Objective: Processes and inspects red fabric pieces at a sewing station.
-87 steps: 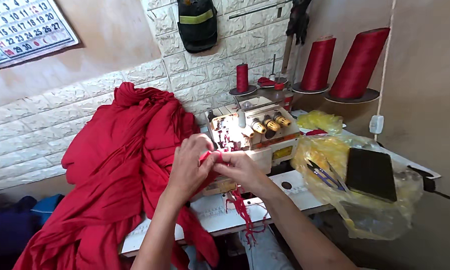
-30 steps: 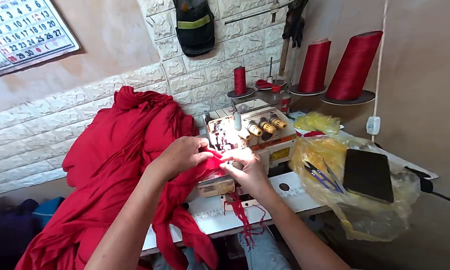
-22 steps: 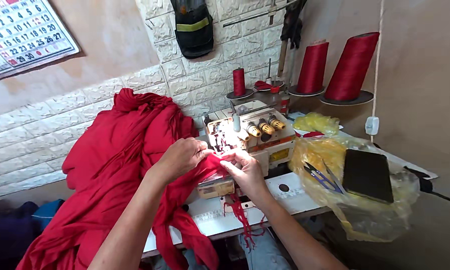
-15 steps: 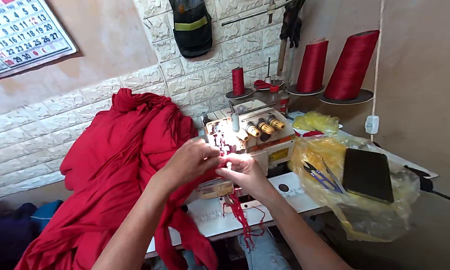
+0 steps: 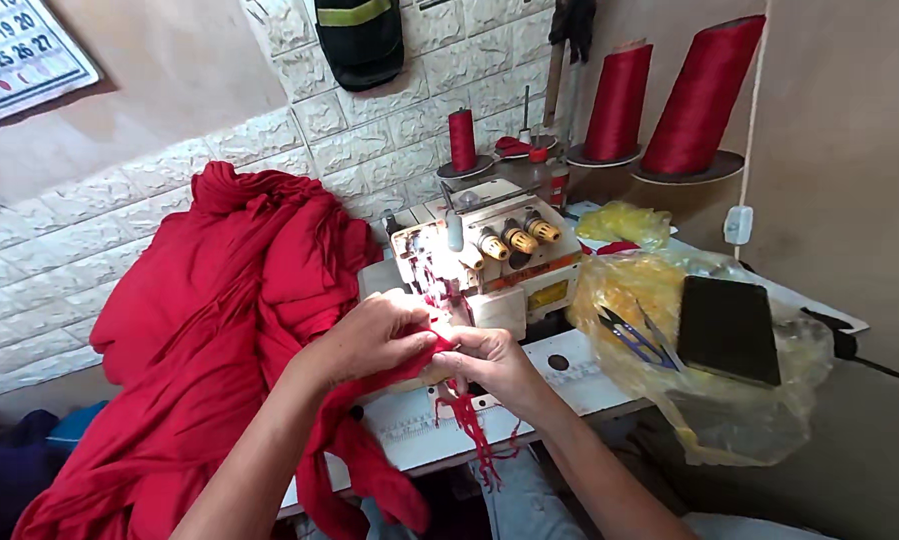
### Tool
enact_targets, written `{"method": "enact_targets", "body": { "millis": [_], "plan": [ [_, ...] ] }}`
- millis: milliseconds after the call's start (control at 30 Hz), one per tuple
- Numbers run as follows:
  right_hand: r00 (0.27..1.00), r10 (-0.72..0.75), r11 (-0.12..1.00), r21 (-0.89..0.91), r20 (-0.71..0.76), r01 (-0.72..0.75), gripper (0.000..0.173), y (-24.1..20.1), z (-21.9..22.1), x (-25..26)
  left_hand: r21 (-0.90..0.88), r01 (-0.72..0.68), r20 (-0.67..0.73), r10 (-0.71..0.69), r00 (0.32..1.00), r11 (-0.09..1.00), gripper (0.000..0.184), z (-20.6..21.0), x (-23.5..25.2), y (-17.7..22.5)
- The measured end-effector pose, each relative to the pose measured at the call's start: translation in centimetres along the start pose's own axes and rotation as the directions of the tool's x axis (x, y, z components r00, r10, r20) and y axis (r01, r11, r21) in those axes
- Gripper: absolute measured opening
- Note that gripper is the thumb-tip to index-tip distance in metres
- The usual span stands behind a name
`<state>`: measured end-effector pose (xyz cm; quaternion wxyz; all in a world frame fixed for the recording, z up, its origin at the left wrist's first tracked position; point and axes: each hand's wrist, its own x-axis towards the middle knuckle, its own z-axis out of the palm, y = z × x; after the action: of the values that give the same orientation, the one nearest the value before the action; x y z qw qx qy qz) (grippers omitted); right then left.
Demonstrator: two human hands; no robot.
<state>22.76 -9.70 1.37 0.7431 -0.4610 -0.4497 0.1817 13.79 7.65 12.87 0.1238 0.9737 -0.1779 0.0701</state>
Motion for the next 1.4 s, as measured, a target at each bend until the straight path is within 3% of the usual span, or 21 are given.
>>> {"method": "enact_targets", "body": {
  "millis": [100,200,267,500,700,800,933,1100,1167,1233,1300,1400],
  "plan": [
    [1.000,-0.009,0.999,-0.040,-0.020,0.008,0.011,0.4,0.1,0.3,0.049,0.023,0.016,-0.024,1.000,0.999,0.034,0.3,-0.1,0.4],
    [1.000,0.004,0.988,-0.154,-0.025,-0.007,0.017,0.2,0.1,0.5,0.134,0.201,0.072,-0.212,0.975,0.970,0.032,-0.8,-0.2,0.0],
    [0.999,-0.003,0.970,-0.245,-0.048,-0.009,0.022,0.0,0.2,0.6,0.054,0.285,0.092,-0.289,0.953,0.957,0.026,-2.0,-0.5,-0.1],
    [0.991,-0.063,0.862,-0.506,-0.121,-0.007,0.030,-0.4,0.5,1.2,-0.106,0.338,0.059,-0.333,0.941,0.935,0.015,-2.9,-1.5,0.4],
    [0.992,-0.055,0.844,-0.536,-0.117,-0.016,0.028,-0.7,0.2,1.9,-0.123,0.321,-0.015,-0.325,0.946,0.939,0.022,-2.6,-1.3,0.7],
    [0.997,-0.030,0.879,-0.478,-0.072,-0.008,0.021,-1.6,0.1,1.7,-0.141,0.184,-0.045,-0.192,0.980,0.973,0.024,-2.0,-0.9,1.1],
    [0.998,-0.036,0.958,-0.282,0.042,0.047,0.016,-1.8,-0.3,0.3,-0.169,0.054,0.052,-0.046,0.998,0.984,0.027,-1.1,-0.2,1.7],
    [0.999,-0.051,0.973,-0.224,-0.009,0.047,0.019,0.3,-0.3,-0.4,0.136,0.272,0.122,-0.288,0.950,0.953,0.027,-1.5,0.1,-0.3],
    [0.998,-0.062,0.954,-0.295,-0.017,0.054,0.022,0.5,-0.4,-0.1,0.075,0.322,0.098,-0.329,0.939,0.944,0.023,-2.0,-0.2,-0.8],
    [0.988,-0.124,0.896,-0.439,-0.090,0.072,0.023,0.6,-0.2,0.2,-0.015,0.336,0.094,-0.333,0.938,0.942,0.018,-2.6,-0.6,-0.6],
    [0.933,-0.296,0.767,-0.632,-0.203,0.107,0.022,0.9,0.3,0.3,-0.067,0.318,0.105,-0.310,0.945,0.946,0.019,-2.8,-1.0,-0.8],
    [0.830,-0.529,0.607,-0.762,-0.177,0.225,0.017,1.0,0.8,1.1,-0.094,0.292,0.096,-0.283,0.954,0.952,0.019,-2.7,-1.4,-0.8]
  ]
}}
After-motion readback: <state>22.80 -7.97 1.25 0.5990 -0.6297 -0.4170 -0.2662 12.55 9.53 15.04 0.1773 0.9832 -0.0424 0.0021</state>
